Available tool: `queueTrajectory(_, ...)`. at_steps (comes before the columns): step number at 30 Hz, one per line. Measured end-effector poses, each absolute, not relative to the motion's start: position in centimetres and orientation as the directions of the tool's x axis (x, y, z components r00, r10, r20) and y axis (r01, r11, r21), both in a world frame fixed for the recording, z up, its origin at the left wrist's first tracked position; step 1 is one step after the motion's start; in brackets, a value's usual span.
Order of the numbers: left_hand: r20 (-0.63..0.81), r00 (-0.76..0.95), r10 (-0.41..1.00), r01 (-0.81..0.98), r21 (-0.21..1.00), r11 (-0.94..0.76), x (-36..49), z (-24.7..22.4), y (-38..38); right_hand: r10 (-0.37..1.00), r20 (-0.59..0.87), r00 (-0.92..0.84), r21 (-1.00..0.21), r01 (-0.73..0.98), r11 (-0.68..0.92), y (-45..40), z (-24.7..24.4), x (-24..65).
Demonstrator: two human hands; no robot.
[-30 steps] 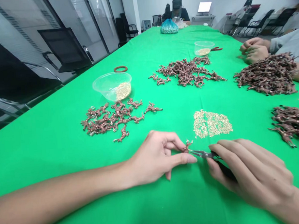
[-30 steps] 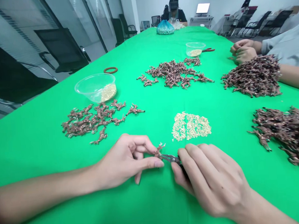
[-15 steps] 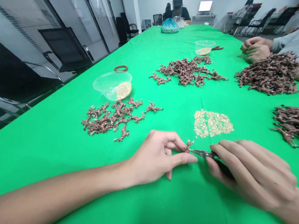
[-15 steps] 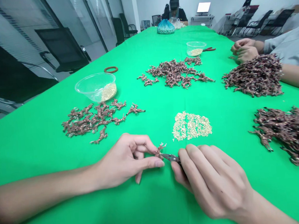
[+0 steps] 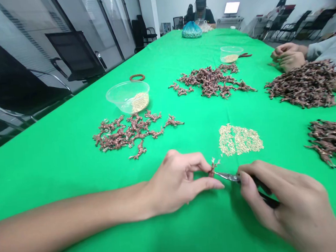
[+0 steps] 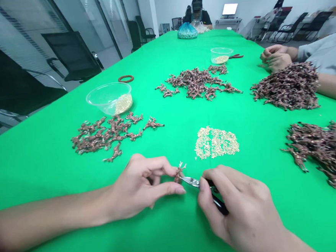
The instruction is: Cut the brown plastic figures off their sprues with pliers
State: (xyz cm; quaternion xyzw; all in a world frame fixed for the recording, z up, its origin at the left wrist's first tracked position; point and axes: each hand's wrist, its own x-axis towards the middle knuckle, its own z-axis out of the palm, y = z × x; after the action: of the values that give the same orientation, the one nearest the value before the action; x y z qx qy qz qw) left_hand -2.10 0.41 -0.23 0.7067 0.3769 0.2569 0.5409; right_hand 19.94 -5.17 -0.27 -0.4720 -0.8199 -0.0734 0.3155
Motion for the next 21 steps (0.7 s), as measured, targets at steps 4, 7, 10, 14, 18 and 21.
queueTrajectory(4, 0.168, 0.599, 0.783, 0.275, 0.875, -0.398, -2.4, -0.5, 0.1, 0.955, 0.23, -0.186, -0.552, 0.784, 0.285, -5.4, 0.3, 19.5)
queueTrajectory(7, 0.232, 0.618, 0.751, 0.295, 0.817, -0.495, -2.7, -0.5, 0.0, 0.992, -0.078, -0.103, -0.733, 0.68, 0.013, -5.4, 0.4, 19.4)
queueTrajectory(10, 0.216, 0.628, 0.748, 0.331, 0.795, -0.508, -2.7, -0.3, -0.1, 0.956, -0.266, -0.127, -0.81, 0.567, -0.15, -5.3, 0.7, 19.3)
queueTrajectory(14, 0.14, 0.596, 0.791, 0.347, 0.843, -0.411, -2.4, -0.2, 0.0, 0.979, -0.137, -0.149, -0.799, 0.601, -0.02, -5.1, 0.7, 19.5)
queueTrajectory(18, -0.106, 0.554, 0.826, 0.331, 0.938, -0.101, -2.0, 0.1, 0.5, 0.804, 0.532, -0.266, -0.383, 0.771, 0.508, -4.5, -0.5, 20.4)
queueTrajectory(21, -0.285, 0.55, 0.785, 0.275, 0.949, 0.151, -1.8, 0.1, 0.9, 0.549, 0.672, -0.497, 0.011, 0.748, 0.663, -4.1, -1.3, 21.1)
